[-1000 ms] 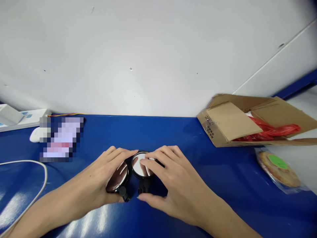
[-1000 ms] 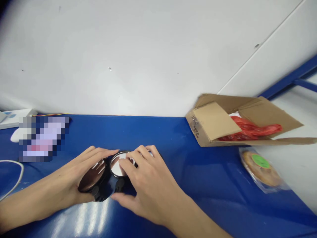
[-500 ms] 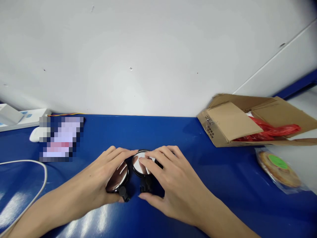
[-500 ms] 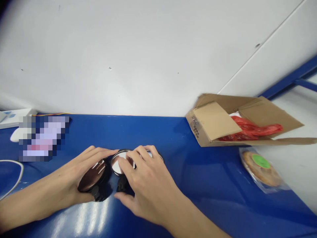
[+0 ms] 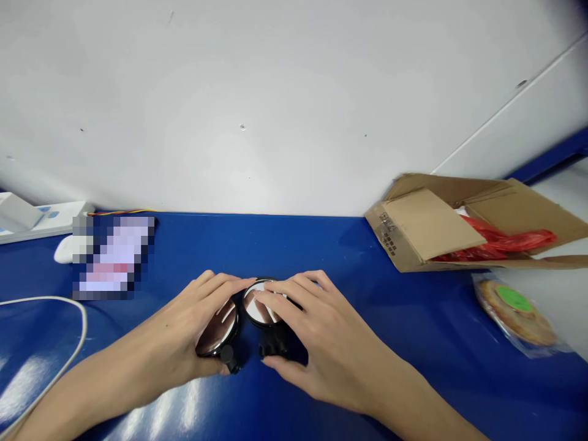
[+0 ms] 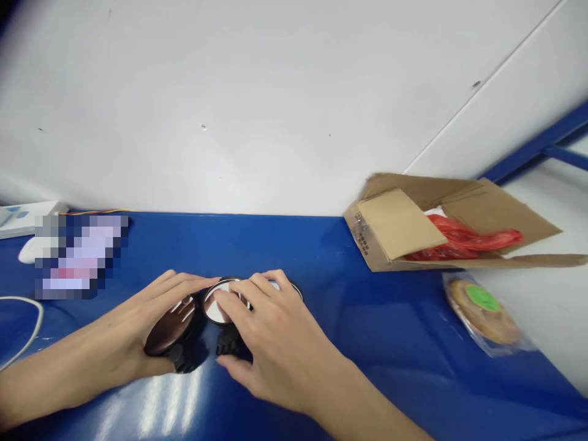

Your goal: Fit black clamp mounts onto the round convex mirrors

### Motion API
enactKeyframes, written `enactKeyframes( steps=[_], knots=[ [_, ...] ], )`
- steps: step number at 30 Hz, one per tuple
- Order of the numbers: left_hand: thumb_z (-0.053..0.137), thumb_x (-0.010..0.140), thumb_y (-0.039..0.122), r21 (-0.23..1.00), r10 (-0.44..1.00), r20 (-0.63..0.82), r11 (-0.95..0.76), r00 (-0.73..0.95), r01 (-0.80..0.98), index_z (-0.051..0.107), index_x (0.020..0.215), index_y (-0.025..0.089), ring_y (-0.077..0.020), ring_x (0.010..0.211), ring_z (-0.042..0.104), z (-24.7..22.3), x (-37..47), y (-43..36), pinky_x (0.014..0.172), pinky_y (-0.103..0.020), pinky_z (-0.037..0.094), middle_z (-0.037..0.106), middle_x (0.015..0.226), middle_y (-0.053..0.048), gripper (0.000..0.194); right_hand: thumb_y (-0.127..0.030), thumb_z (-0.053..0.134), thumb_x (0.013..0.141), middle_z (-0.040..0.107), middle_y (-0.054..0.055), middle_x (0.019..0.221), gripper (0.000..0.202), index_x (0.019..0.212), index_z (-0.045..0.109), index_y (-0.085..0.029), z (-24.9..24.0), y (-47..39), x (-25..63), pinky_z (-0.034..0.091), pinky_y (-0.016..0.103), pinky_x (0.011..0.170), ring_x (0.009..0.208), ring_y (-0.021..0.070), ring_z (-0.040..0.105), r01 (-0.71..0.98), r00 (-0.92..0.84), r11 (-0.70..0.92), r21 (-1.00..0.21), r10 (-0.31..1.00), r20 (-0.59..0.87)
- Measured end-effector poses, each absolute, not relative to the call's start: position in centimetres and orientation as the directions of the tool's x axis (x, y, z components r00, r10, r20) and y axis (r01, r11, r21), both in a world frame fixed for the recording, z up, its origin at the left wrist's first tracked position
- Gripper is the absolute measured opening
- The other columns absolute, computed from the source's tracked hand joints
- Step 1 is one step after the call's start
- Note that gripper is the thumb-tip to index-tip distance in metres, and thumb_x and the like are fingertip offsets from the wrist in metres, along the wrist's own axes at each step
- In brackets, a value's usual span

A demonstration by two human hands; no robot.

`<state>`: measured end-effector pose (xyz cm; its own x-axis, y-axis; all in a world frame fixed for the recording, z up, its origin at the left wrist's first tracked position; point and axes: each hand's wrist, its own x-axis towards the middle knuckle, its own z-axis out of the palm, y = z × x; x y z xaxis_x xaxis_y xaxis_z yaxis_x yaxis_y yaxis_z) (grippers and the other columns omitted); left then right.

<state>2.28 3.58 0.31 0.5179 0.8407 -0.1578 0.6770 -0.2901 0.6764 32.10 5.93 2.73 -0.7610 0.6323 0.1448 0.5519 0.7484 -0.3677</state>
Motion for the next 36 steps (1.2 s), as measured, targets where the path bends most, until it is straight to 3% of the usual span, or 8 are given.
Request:
enactKeyframes(
  steps=[18, 23, 26, 28, 32, 36],
  knots=[
    [0.088, 0.096, 0.019, 0.704, 0.842, -0.129, -0.295, 0.524, 0.647, 0.039, 0.176, 0.054, -0.0324, 0.147, 0.06, 0.3, 2.3, 3.6, 0.123, -0.052, 0.055, 0.058, 0.169, -0.001, 0.1, -0.044, 0.101, 0.092, 0.076, 0.014, 0.153, 0.08, 0.156, 0.06, -0.021, 2.4, 5.9, 31.9, 0.05, 0.059, 0.116, 0.13, 0.0362, 0.071, 0.575, -0.761, 0.752, -0.324, 0.636, 0.129],
    [0.09, 0.094, 0.018, 0.716, 0.849, -0.152, -0.259, 0.506, 0.649, 0.037, 0.177, 0.054, -0.031, 0.145, 0.062, 0.2, 2.3, 3.4, 0.122, -0.048, 0.057, 0.061, 0.164, 0.0, 0.105, -0.052, 0.102, 0.091, 0.075, 0.012, 0.155, 0.083, 0.157, 0.06, -0.025, 3.2, 5.9, 32.3, 0.048, 0.056, 0.121, 0.137, 0.0351, 0.069, 0.551, -0.762, 0.725, -0.412, 0.639, 0.104],
    [0.089, 0.096, 0.019, 0.706, 0.844, -0.162, -0.263, 0.511, 0.658, 0.037, 0.178, 0.054, -0.0306, 0.145, 0.062, 0.5, 2.4, 3.5, 0.122, -0.047, 0.056, 0.061, 0.164, -0.001, 0.103, -0.056, 0.092, 0.1, 0.074, 0.008, 0.157, 0.069, 0.155, 0.062, -0.029, 4.3, 6.2, 33.1, 0.049, 0.051, 0.121, 0.141, 0.0317, 0.068, 0.539, -0.727, 0.679, -0.498, 0.674, 0.132],
    [0.087, 0.097, 0.017, 0.71, 0.841, -0.177, -0.251, 0.511, 0.658, 0.037, 0.178, 0.054, -0.0305, 0.144, 0.062, 0.7, 2.5, 3.5, 0.121, -0.047, 0.057, 0.062, 0.163, -0.001, 0.102, -0.05, 0.083, 0.107, 0.075, 0.008, 0.155, 0.053, 0.153, 0.064, -0.03, 4.9, 6.6, 33.7, 0.05, 0.051, 0.119, 0.139, 0.0314, 0.068, 0.578, -0.674, 0.639, -0.508, 0.724, 0.143],
    [0.084, 0.093, 0.011, 0.731, 0.837, -0.205, -0.213, 0.507, 0.648, 0.036, 0.177, 0.057, -0.0298, 0.145, 0.062, 1.0, 2.5, 3.5, 0.12, -0.045, 0.057, 0.058, 0.167, 0.001, 0.107, -0.041, 0.059, 0.121, 0.08, 0.01, 0.144, 0.031, 0.146, 0.071, -0.029, 4.8, 7.7, 34.8, 0.052, 0.056, 0.116, 0.13, 0.0324, 0.074, 0.71, -0.545, 0.562, -0.425, 0.82, 0.174],
    [0.084, 0.09, 0.01, 0.742, 0.842, -0.209, -0.195, 0.498, 0.642, 0.037, 0.177, 0.057, -0.0317, 0.146, 0.062, 0.9, 2.5, 3.5, 0.12, -0.047, 0.058, 0.057, 0.169, 0.001, 0.11, -0.033, 0.047, 0.123, 0.083, 0.011, 0.128, 0.033, 0.138, 0.076, -0.025, 3.4, 8.6, 35.3, 0.057, 0.053, 0.107, 0.119, 0.0317, 0.078, 0.817, -0.446, 0.47, -0.335, 0.882, 0.152]
  ],
)
